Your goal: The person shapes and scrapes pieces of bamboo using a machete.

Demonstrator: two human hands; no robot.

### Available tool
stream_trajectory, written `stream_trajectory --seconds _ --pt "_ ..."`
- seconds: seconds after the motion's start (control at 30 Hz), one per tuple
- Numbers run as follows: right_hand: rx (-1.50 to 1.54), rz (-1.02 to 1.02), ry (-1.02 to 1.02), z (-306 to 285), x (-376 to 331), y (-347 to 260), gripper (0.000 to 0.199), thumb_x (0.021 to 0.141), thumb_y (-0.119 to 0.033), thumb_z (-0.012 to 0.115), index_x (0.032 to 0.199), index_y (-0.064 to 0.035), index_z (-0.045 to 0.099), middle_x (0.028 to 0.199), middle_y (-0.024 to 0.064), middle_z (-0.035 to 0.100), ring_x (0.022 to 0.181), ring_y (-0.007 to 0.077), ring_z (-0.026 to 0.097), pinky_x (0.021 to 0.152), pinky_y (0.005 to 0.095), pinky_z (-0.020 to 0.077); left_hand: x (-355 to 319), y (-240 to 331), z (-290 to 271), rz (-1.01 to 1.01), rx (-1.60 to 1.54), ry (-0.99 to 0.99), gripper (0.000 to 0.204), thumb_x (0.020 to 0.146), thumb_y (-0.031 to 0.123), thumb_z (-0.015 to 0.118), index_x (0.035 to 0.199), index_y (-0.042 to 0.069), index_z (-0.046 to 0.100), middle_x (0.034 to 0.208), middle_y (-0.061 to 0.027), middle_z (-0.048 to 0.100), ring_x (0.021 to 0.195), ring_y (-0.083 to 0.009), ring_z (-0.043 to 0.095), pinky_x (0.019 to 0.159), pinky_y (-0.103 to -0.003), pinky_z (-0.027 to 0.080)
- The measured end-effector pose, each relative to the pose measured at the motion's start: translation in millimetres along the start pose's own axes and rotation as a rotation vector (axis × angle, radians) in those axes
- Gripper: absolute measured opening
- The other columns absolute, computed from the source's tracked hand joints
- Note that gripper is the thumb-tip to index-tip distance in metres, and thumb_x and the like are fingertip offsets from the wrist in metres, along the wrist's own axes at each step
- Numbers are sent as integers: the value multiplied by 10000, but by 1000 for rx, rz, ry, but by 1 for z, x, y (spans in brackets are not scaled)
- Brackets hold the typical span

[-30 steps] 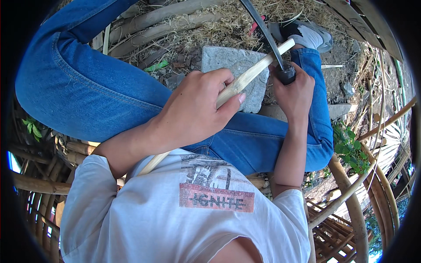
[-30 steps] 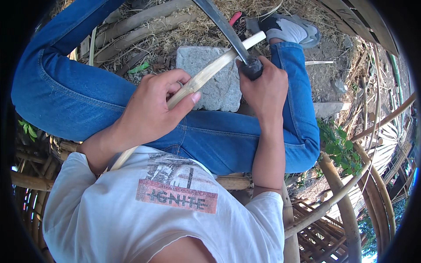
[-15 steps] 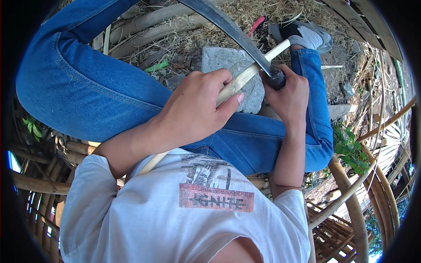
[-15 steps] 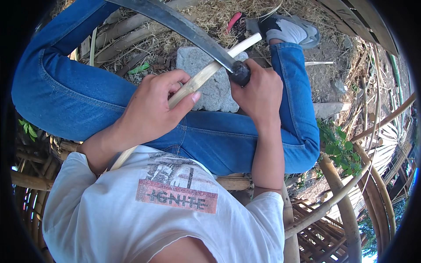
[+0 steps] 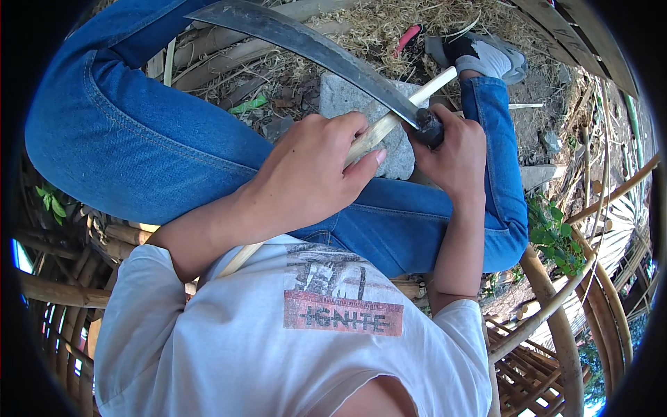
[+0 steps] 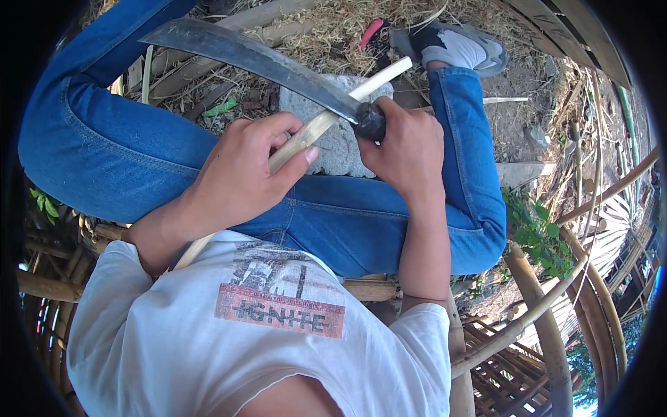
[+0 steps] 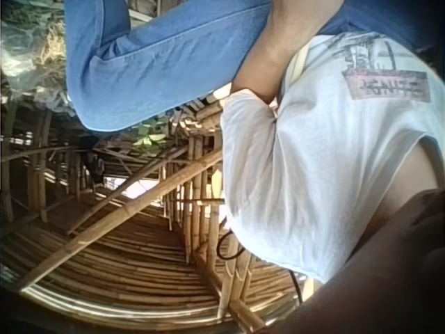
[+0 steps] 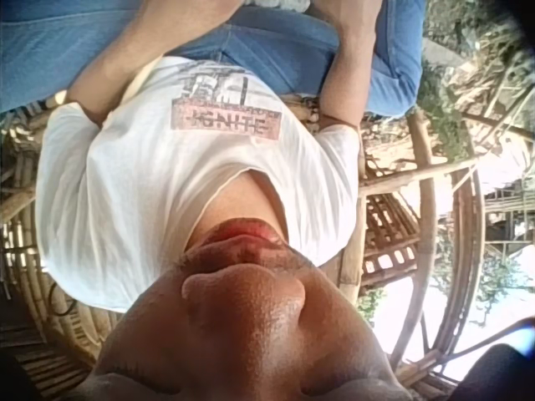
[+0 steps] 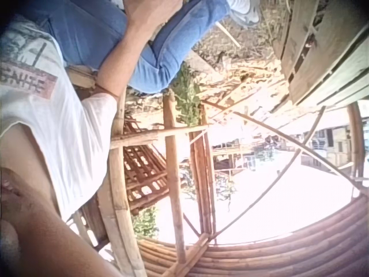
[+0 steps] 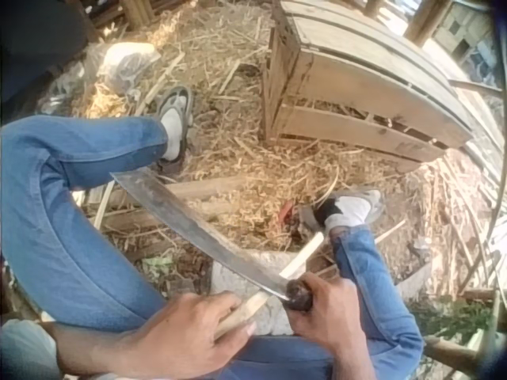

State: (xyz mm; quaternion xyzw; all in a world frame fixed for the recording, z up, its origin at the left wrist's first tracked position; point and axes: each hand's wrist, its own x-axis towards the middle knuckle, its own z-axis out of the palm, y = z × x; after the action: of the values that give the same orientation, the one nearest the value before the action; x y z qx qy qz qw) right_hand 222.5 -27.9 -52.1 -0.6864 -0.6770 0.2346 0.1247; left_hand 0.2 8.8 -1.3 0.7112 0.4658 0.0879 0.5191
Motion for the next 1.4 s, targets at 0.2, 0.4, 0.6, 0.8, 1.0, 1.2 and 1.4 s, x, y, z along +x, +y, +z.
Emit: stream_trajectory --seconds 0.2,0.4,0.6,0.8,1.0,1.2,1.4 --pt "-55 -19 -56 0 -2 1 259 698 -223 782 868 -59 675 655 157 646 642 365 654 610 445 514 0 3 -2 -34 58 -54 194 882 169 693 874 -7 610 650 -187 627 597 -383 640 539 -420 470" --pt "-117 -3 -135 -1 -1 -3 234 706 -203 762 874 -64 675 682 163 646 671 365 657 625 458 509 -3 -2 2 37 233 -47 245 889 203 691 911 -26 606 673 -213 630 627 -413 637 585 -473 493" --pt "-197 -15 -225 1 -1 -5 252 721 -223 757 921 -81 696 685 160 655 684 354 668 644 454 522 -5 -2 3 48 249 -122 251 898 215 684 920 -23 610 653 -226 618 634 -436 626 600 -501 494" --pt "-219 -18 -243 0 -1 -8 271 721 -233 767 939 -85 705 684 156 659 686 351 671 646 454 527 -4 -3 5 0 264 -170 249 899 219 684 897 -17 603 618 -217 604 619 -435 622 587 -501 492" --pt "-101 -42 -79 3 -5 -8 244 696 -210 762 889 -83 685 647 162 654 641 354 675 612 457 539 -2 -5 5 73 205 -24 221 893 186 695 873 -10 596 613 -195 610 580 -396 627 545 -454 475" --pt "187 78 54 7 -2 -13 198 673 -160 764 835 -68 698 655 179 644 653 384 655 614 459 516 2 3 -4 -4 -49 13 200 896 145 706 901 -20 594 605 -145 626 489 -199 586 491 -337 416" --pt "75 229 156 2 8 3 184 736 -184 773 827 -37 709 658 204 637 666 405 651 614 457 512 2 2 -8 -94 -119 -14 197 901 139 705 930 -17 588 600 -111 637 489 -115 540 478 -309 393"
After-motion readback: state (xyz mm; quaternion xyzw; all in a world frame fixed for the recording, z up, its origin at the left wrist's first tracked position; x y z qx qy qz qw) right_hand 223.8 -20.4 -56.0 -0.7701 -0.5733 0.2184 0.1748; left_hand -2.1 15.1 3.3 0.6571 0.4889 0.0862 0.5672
